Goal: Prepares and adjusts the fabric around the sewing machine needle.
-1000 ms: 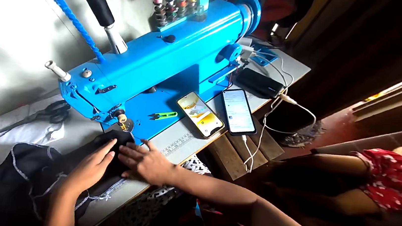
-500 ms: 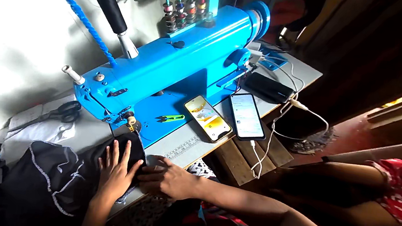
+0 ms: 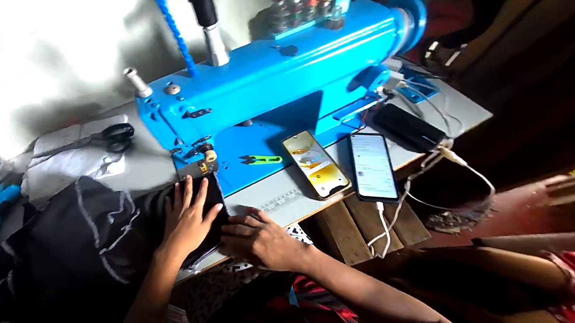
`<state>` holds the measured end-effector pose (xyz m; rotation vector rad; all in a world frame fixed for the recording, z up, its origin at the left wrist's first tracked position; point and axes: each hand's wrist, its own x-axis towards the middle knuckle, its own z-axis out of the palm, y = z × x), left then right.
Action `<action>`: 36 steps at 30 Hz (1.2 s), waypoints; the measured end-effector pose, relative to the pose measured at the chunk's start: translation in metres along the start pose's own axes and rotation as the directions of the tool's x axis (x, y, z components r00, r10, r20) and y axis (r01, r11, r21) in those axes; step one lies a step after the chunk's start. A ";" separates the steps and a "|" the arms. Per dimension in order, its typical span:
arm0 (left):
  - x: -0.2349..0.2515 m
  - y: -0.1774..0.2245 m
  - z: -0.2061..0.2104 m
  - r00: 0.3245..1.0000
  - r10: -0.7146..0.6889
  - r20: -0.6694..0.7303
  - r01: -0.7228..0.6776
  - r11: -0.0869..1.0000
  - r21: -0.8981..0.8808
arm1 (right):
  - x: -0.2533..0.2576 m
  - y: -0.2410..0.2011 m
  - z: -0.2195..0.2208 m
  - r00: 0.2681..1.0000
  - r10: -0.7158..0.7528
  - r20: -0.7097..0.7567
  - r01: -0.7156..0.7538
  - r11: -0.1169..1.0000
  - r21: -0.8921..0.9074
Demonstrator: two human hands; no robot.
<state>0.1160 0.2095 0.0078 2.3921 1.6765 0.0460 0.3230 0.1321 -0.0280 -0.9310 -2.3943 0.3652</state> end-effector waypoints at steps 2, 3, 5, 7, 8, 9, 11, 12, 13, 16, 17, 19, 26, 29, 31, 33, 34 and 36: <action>-0.005 -0.001 0.011 0.995 -0.002 -0.096 0.001 1.000 -0.015 | -0.001 0.003 0.000 1.000 -0.022 -0.008 0.022 1.000 -0.002; -0.006 -0.002 0.015 0.992 -0.009 -0.129 0.006 1.000 -0.025 | 0.000 0.006 -0.002 1.000 -0.025 -0.002 0.025 1.000 0.011; -0.007 -0.003 0.017 0.991 -0.033 -0.130 0.027 0.999 -0.045 | 0.006 0.013 -0.008 1.000 0.004 0.016 -0.004 0.999 0.033; -0.006 -0.003 0.017 0.991 -0.030 -0.132 0.022 0.998 -0.058 | 0.015 0.024 -0.015 0.998 0.070 0.004 -0.070 0.998 -0.001; -0.005 -0.003 0.017 0.989 -0.011 -0.146 0.002 0.998 -0.062 | 0.020 0.032 -0.017 0.994 0.111 -0.008 -0.111 0.994 -0.021; -0.004 -0.003 0.016 0.986 0.017 -0.164 -0.028 0.997 -0.067 | 0.025 0.040 -0.019 0.988 0.151 -0.013 -0.152 0.988 -0.037; -0.001 -0.003 0.012 0.985 0.059 -0.164 -0.075 0.993 -0.092 | 0.040 0.054 -0.022 0.976 0.219 0.002 -0.218 0.974 -0.067; 0.002 -0.002 0.011 0.986 0.065 -0.155 -0.083 0.991 -0.110 | 0.049 0.059 -0.023 0.976 0.217 -0.002 -0.217 0.972 -0.090; 0.005 -0.001 0.009 0.985 0.065 -0.158 -0.086 0.988 -0.131 | 0.057 0.065 -0.023 0.979 0.203 -0.004 -0.202 0.972 -0.119; 0.009 0.005 0.006 0.990 0.013 -0.139 -0.032 0.990 -0.138 | 0.074 0.079 -0.021 0.984 0.170 0.051 -0.159 0.972 -0.172; 0.008 0.007 0.004 0.993 -0.015 -0.113 0.001 0.992 -0.126 | 0.077 0.082 -0.022 0.985 0.159 0.069 -0.144 0.972 -0.184; 0.004 0.008 0.002 0.995 -0.068 -0.067 0.061 0.993 -0.100 | 0.081 0.084 -0.025 0.984 0.148 0.100 -0.127 0.973 -0.193; 0.008 0.000 0.002 0.991 -0.125 -0.057 0.122 0.991 -0.060 | 0.084 0.089 -0.019 0.995 0.095 0.019 -0.089 0.973 -0.212; 0.017 -0.002 0.005 0.989 -0.115 -0.094 0.110 0.992 -0.062 | 0.085 0.088 -0.014 0.991 0.130 -0.037 -0.136 0.965 -0.224; 0.021 -0.004 0.006 0.990 -0.108 -0.092 0.103 0.993 -0.063 | 0.084 0.087 -0.012 0.990 0.130 -0.054 -0.139 0.962 -0.234; 0.025 -0.006 0.006 0.991 -0.102 -0.091 0.097 0.993 -0.063 | 0.083 0.088 -0.009 0.991 0.112 -0.077 -0.127 0.962 -0.241; 0.027 -0.008 0.006 0.990 -0.096 -0.101 0.089 0.994 -0.064 | 0.083 0.089 -0.007 0.991 0.109 -0.081 -0.126 0.961 -0.246; 0.031 -0.011 0.007 0.989 -0.077 -0.127 0.069 0.995 -0.068 | 0.083 0.091 -0.005 0.990 0.114 -0.079 -0.130 0.961 -0.243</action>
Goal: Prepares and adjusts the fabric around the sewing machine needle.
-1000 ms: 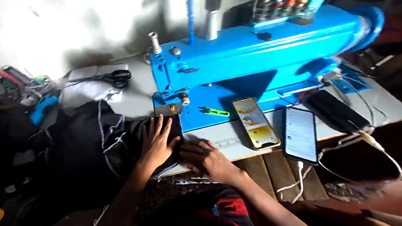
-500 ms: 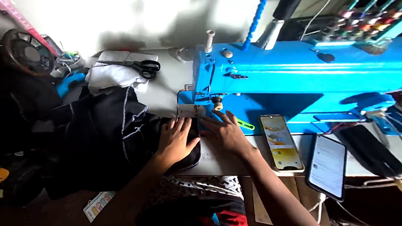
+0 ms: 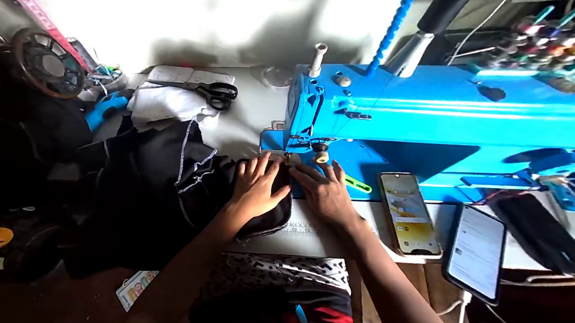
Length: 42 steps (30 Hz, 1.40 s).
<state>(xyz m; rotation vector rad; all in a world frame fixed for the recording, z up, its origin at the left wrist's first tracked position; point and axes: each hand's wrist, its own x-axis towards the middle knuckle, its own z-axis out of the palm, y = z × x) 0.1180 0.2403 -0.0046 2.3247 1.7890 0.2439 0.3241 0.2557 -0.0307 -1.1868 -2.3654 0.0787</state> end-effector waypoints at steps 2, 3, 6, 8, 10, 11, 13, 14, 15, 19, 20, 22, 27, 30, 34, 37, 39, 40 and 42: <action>0.003 -0.002 0.003 1.000 0.014 -0.015 -0.014 1.000 -0.017 | 0.001 0.001 0.001 1.000 0.010 0.019 -0.011 1.000 0.005; 0.003 -0.002 0.003 1.000 0.018 -0.010 -0.018 1.000 -0.023 | 0.001 0.000 0.001 1.000 0.016 0.022 -0.016 1.000 0.002; 0.007 -0.005 0.001 0.999 0.046 0.014 -0.045 0.998 -0.050 | 0.001 -0.003 0.001 1.000 0.021 0.016 -0.021 1.000 -0.006; 0.011 -0.007 0.000 0.997 0.065 0.033 -0.063 0.996 -0.059 | 0.001 -0.003 0.002 1.000 0.021 0.013 -0.021 1.000 -0.009; 0.013 -0.010 0.003 0.997 0.074 0.035 -0.073 0.996 -0.048 | 0.000 -0.003 0.002 1.000 0.020 0.005 -0.020 1.000 -0.009; 0.014 -0.011 0.005 0.997 0.077 0.024 -0.076 0.996 -0.046 | 0.000 -0.003 0.002 1.000 0.021 0.002 -0.021 1.000 -0.010; 0.014 -0.012 0.008 0.997 0.079 0.016 -0.079 0.996 -0.034 | 0.000 -0.003 0.002 1.000 0.031 0.007 -0.031 0.999 -0.009; 0.015 -0.011 0.009 0.997 0.081 0.011 -0.081 0.996 -0.028 | -0.001 -0.003 0.002 0.999 0.035 0.012 -0.035 0.999 -0.011; 0.015 -0.011 0.010 0.996 0.083 0.011 -0.083 0.996 -0.022 | -0.001 -0.003 0.002 0.999 0.036 0.015 -0.036 0.999 -0.015; 0.015 -0.015 0.009 0.996 0.088 0.021 -0.088 0.996 0.005 | 0.003 -0.006 0.000 0.996 0.071 0.054 -0.070 0.997 -0.021; 0.015 -0.016 0.011 0.995 0.096 0.016 -0.096 0.995 0.016 | 0.003 -0.008 0.000 0.994 0.091 0.066 -0.090 0.996 -0.017; 0.016 -0.018 0.013 0.994 0.109 0.004 -0.109 0.993 0.040 | 0.002 -0.006 0.003 0.992 0.109 0.069 -0.108 0.994 -0.022; 0.018 -0.019 0.012 0.996 0.091 0.002 -0.091 0.993 0.078 | 0.001 -0.001 0.011 0.996 0.078 0.040 -0.075 0.994 -0.075; 0.016 -0.019 0.010 0.995 0.099 -0.015 -0.098 0.993 0.062 | -0.012 -0.005 -0.004 0.994 0.103 0.038 -0.099 0.991 -0.094; 0.014 -0.019 0.008 0.995 0.094 -0.013 -0.094 0.995 0.034 | -0.049 0.002 -0.060 0.881 0.443 -0.166 -0.462 0.881 -0.101; 0.014 -0.019 0.009 0.996 0.085 0.006 -0.085 0.996 0.032 | -0.077 0.032 -0.104 0.671 0.709 -0.217 -0.740 0.662 -0.123; 0.013 -0.018 0.009 0.996 0.092 -0.013 -0.091 0.996 0.026 | -0.095 0.056 -0.122 0.653 0.732 -0.194 -0.757 0.628 -0.178; 0.013 -0.018 0.011 0.995 0.094 -0.021 -0.093 0.995 0.027 | -0.103 0.066 -0.126 0.665 0.724 -0.184 -0.746 0.632 -0.210; 0.013 -0.019 0.012 0.996 0.089 -0.025 -0.088 0.996 0.024 | -0.112 0.079 -0.133 0.689 0.709 -0.149 -0.720 0.650 -0.242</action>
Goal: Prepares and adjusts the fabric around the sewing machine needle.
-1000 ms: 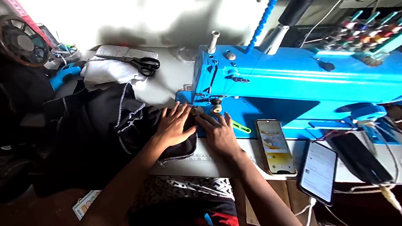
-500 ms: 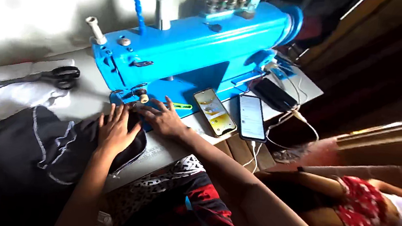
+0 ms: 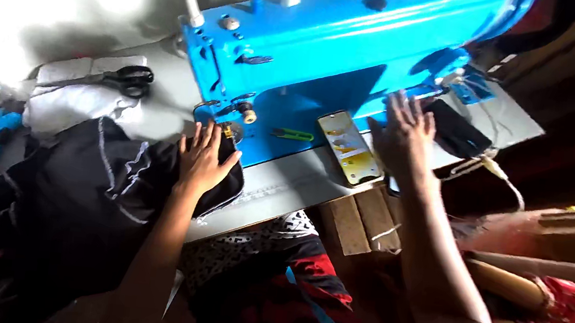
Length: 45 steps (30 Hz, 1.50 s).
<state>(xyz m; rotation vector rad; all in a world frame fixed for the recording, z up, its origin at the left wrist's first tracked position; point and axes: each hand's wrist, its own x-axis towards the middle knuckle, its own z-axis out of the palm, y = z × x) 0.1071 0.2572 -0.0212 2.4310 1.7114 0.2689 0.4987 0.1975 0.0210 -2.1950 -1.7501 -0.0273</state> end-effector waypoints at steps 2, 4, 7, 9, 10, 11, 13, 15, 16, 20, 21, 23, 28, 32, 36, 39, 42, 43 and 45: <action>0.001 0.002 -0.001 1.000 -0.010 0.007 0.010 1.000 -0.012 | 0.001 0.006 -0.003 1.000 -0.030 0.008 0.030 0.999 0.014; 0.003 0.003 -0.003 0.999 -0.026 0.035 0.026 1.000 -0.009 | 0.002 0.013 0.001 0.998 -0.047 0.042 0.046 0.999 0.027; 0.003 0.003 -0.004 0.997 -0.031 0.065 0.031 1.000 0.001 | 0.001 0.012 0.003 0.987 -0.017 0.162 0.012 0.999 0.031; 0.004 0.003 -0.005 0.997 -0.024 0.071 0.024 1.000 -0.002 | 0.003 0.008 -0.003 0.990 -0.004 0.137 -0.001 0.999 0.036; 0.004 0.002 -0.004 0.997 -0.022 0.069 0.022 1.000 -0.007 | 0.004 0.009 -0.005 0.996 -0.006 0.086 0.004 0.999 0.032; 0.005 0.001 -0.004 0.998 -0.017 0.063 0.017 1.000 -0.009 | 0.005 0.008 -0.008 0.999 -0.009 0.037 0.008 1.000 0.030; 0.006 -0.001 -0.002 0.998 -0.017 0.061 0.018 1.000 -0.001 | 0.005 0.000 -0.012 0.999 -0.026 -0.023 0.027 0.999 0.047; 0.010 -0.002 -0.003 0.999 -0.016 0.050 0.015 1.000 0.016 | -0.004 -0.024 -0.014 0.996 -0.081 -0.034 0.084 0.992 0.089; 0.011 -0.002 -0.005 0.999 -0.011 0.035 0.010 1.000 0.027 | -0.013 -0.042 -0.013 0.990 -0.140 -0.030 0.142 0.983 0.114; -0.015 0.009 -0.014 0.996 0.058 -0.069 -0.055 0.998 0.044 | -0.062 -0.109 0.022 0.838 -0.544 -0.056 0.538 0.802 0.261; -0.026 0.013 -0.017 0.998 0.052 -0.039 -0.051 0.998 0.023 | -0.070 -0.120 0.032 0.785 -0.619 -0.017 0.593 0.743 0.311; -0.044 0.018 -0.027 0.994 0.007 0.105 -0.004 1.000 -0.029 | -0.077 -0.138 0.050 0.726 -0.687 0.036 0.628 0.684 0.370; -0.054 0.008 -0.025 0.987 -0.030 0.157 0.037 0.998 -0.044 | -0.068 -0.157 0.077 0.720 -0.690 0.076 0.631 0.696 0.343; -0.050 0.005 -0.021 0.981 -0.072 0.182 0.081 0.996 -0.044 | -0.066 -0.164 0.080 0.765 -0.640 0.074 0.591 0.743 0.315; -0.044 0.008 -0.018 0.982 -0.120 0.146 0.130 0.990 -0.059 | -0.060 -0.171 0.078 0.792 -0.605 0.077 0.559 0.771 0.306; -0.038 0.012 -0.017 0.974 -0.171 0.146 0.180 0.983 -0.047 | -0.052 -0.176 0.077 0.800 -0.592 0.097 0.544 0.784 0.300; -0.033 0.015 -0.018 0.966 -0.218 0.138 0.224 0.974 -0.032 | -0.045 -0.178 0.076 0.797 -0.594 0.111 0.546 0.787 0.287; -0.032 0.016 -0.018 0.963 -0.230 0.143 0.237 0.971 -0.031 | -0.043 -0.178 0.076 0.796 -0.595 0.109 0.550 0.787 0.281; -0.030 0.017 -0.017 0.958 -0.251 0.142 0.256 0.966 -0.024 | -0.039 -0.177 0.080 0.794 -0.601 0.087 0.562 0.782 0.272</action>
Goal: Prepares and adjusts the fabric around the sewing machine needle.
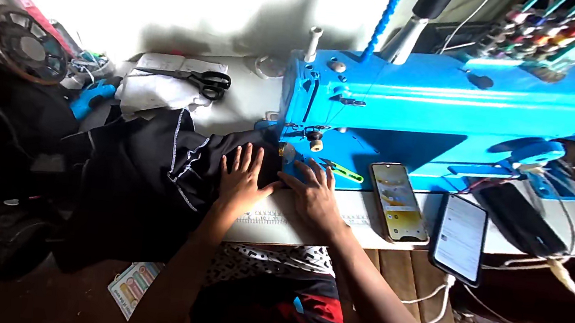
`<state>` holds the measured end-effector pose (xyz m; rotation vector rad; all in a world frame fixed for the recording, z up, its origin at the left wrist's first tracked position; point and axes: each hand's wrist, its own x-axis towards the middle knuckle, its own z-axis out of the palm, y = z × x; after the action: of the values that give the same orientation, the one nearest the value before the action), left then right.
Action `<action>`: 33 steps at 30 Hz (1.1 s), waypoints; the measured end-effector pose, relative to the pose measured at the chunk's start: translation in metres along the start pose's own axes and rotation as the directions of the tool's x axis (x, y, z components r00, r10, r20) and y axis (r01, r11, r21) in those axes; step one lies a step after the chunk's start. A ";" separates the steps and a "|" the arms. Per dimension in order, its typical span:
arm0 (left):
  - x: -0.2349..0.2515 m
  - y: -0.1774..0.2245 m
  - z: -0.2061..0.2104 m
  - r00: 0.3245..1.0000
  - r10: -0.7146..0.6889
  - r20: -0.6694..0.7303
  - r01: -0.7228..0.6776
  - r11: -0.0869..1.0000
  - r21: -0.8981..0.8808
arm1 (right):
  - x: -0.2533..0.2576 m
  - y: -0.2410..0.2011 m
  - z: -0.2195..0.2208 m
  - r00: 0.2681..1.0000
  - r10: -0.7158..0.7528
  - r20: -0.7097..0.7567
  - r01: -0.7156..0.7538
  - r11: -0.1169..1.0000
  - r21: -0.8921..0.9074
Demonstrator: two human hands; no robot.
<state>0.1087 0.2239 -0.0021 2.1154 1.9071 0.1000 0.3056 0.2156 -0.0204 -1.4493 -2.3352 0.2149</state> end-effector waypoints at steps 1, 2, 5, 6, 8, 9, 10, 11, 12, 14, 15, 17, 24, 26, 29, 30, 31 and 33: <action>0.001 0.001 0.001 1.000 -0.009 -0.008 0.009 1.000 0.000 | 0.002 0.001 0.000 1.000 -0.002 -0.001 0.002 1.000 -0.005; 0.002 0.002 0.002 1.000 -0.022 -0.014 0.022 1.000 0.003 | 0.004 0.003 0.000 1.000 -0.001 -0.001 0.001 1.000 -0.008; 0.007 0.005 0.001 0.998 -0.044 -0.045 0.043 0.999 -0.019 | 0.011 0.004 -0.001 1.000 0.006 0.006 -0.006 1.000 0.012; 0.007 0.006 -0.004 0.998 -0.045 -0.033 0.044 0.999 -0.032 | 0.013 0.004 -0.002 1.000 0.010 0.011 -0.010 1.000 0.017; 0.009 0.003 -0.021 0.999 -0.021 0.040 0.021 1.000 -0.020 | 0.017 0.005 0.000 1.000 0.010 0.008 -0.011 1.000 0.020; 0.012 -0.002 -0.031 0.997 0.030 0.073 -0.031 0.999 0.009 | 0.019 0.007 0.001 1.000 0.012 0.002 -0.012 1.000 0.014; 0.014 -0.009 -0.037 0.988 0.111 0.104 -0.116 0.992 0.041 | 0.019 0.008 0.003 1.000 0.014 -0.004 -0.014 1.000 0.011; 0.016 -0.015 -0.043 0.971 0.198 0.134 -0.208 0.976 0.066 | 0.019 0.009 0.005 1.000 0.006 -0.020 -0.006 1.000 0.009; 0.018 -0.021 -0.047 0.948 0.270 0.166 -0.286 0.954 0.084 | 0.019 0.010 0.007 0.999 -0.014 -0.048 0.014 1.000 0.008; 0.022 -0.035 -0.046 0.912 0.354 0.209 -0.380 0.919 0.102 | 0.017 0.011 0.012 0.991 -0.083 -0.109 0.085 0.996 0.010; 0.024 -0.043 -0.041 0.907 0.369 0.205 -0.392 0.916 0.089 | 0.017 0.011 0.013 0.985 -0.115 -0.129 0.118 0.993 0.013; 0.027 -0.055 -0.028 0.924 0.350 0.154 -0.364 0.929 0.073 | 0.016 0.011 0.015 0.982 -0.133 -0.133 0.138 0.990 0.027; 0.008 -0.033 -0.009 0.985 0.160 0.069 -0.161 0.987 0.015 | 0.013 0.009 0.014 0.990 -0.051 -0.131 0.055 0.998 0.020; 0.007 -0.031 -0.008 0.989 0.130 0.065 -0.131 0.991 0.002 | 0.013 0.008 0.014 0.991 -0.030 -0.128 0.032 0.999 0.013; 0.006 -0.025 -0.008 0.994 0.080 0.074 -0.079 0.997 -0.014 | 0.015 0.008 0.013 0.993 -0.009 -0.118 0.010 1.000 0.003; 0.006 -0.022 -0.008 0.996 0.058 0.073 -0.056 0.998 -0.026 | 0.015 0.008 0.013 0.992 -0.024 -0.121 0.024 1.000 0.001; 0.005 -0.018 -0.007 0.997 0.031 0.069 -0.028 0.999 -0.037 | 0.015 0.008 0.013 0.991 -0.045 -0.124 0.046 0.999 0.000; 0.005 -0.012 -0.006 0.998 -0.022 0.063 0.025 0.998 -0.055 | 0.015 0.008 0.013 0.988 -0.080 -0.131 0.080 0.997 -0.003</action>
<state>0.0962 0.2309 0.0000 2.0356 1.8715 0.0802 0.3011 0.2338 -0.0316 -1.3242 -2.2801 0.0968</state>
